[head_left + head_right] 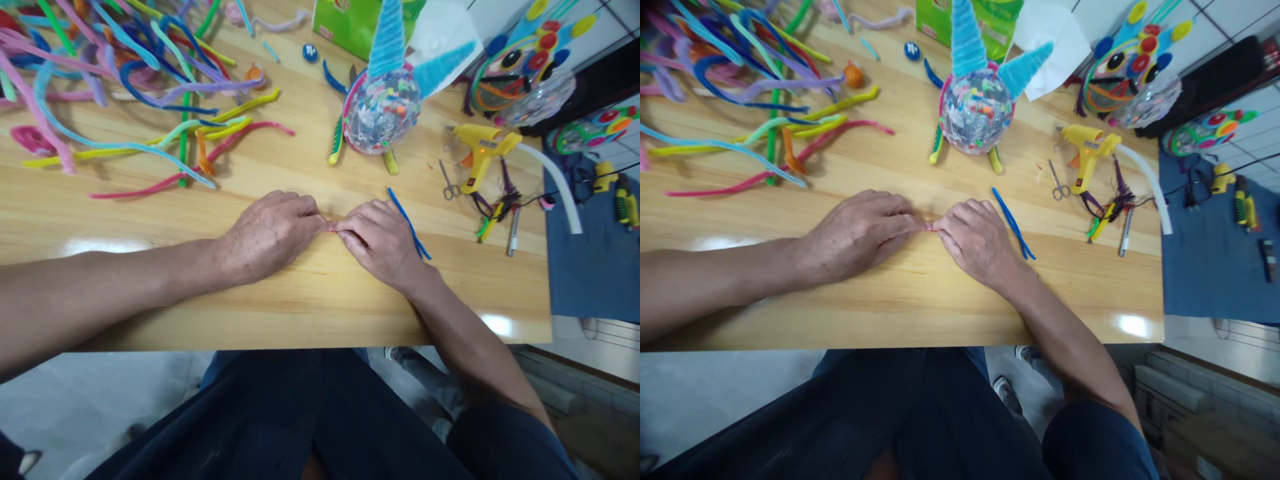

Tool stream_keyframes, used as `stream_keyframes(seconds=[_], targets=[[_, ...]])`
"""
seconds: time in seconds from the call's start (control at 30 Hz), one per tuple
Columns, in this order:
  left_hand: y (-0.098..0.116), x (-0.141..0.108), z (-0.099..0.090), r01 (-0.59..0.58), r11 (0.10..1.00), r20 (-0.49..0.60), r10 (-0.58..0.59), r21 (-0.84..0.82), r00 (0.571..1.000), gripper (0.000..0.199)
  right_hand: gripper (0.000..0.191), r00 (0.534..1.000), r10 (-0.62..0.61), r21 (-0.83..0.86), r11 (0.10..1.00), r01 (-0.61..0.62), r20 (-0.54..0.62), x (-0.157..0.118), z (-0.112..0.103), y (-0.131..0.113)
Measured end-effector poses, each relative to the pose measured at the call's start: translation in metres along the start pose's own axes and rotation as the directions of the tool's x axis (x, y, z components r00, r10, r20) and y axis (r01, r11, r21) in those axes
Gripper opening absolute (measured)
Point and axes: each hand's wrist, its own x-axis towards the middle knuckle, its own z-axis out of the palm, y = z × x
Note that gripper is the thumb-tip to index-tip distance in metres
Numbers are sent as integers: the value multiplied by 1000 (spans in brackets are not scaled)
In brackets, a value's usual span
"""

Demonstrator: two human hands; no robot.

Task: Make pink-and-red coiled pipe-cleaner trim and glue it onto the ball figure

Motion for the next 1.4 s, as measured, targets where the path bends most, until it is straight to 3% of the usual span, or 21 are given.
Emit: stream_keyframes(seconds=[0.2, 0.47, 0.8, 0.97, 1.13, 1.23, 1.4], targets=[[1, 0, 1, 12, 1000, -26, -11, 23, 1000, 37, 29, 999, 2, -130, 991, 4, 42, 5, 1, -4], [0, -1, -1, 25, 995, -131, -38, -96, 991, 26, 30, 1000, 7, -159, 987, -3, 27, 11, 4, -5], [15, 13, -8, 116, 993, 27, -116, 12, 993, 24, 34, 998, -44, -206, 978, 35, -41, 9, 14, -8], [16, 18, -1, 186, 982, 21, -186, 24, 982, 17, 33, 990, -94, -199, 977, 71, -106, 7, 15, -10], [16, 14, 5, 158, 987, -32, -157, 33, 987, 24, 18, 992, 27, 13, 1000, -25, -124, 0, 7, -6], [16, 12, 9, 131, 990, -55, -128, 57, 990, 30, 12, 976, 93, 156, 986, -63, -196, -3, 0, -1], [10, 14, 9, 68, 984, -59, -59, 162, 997, 30, 12, 955, 182, 208, 969, -133, -236, -4, -3, 5]])
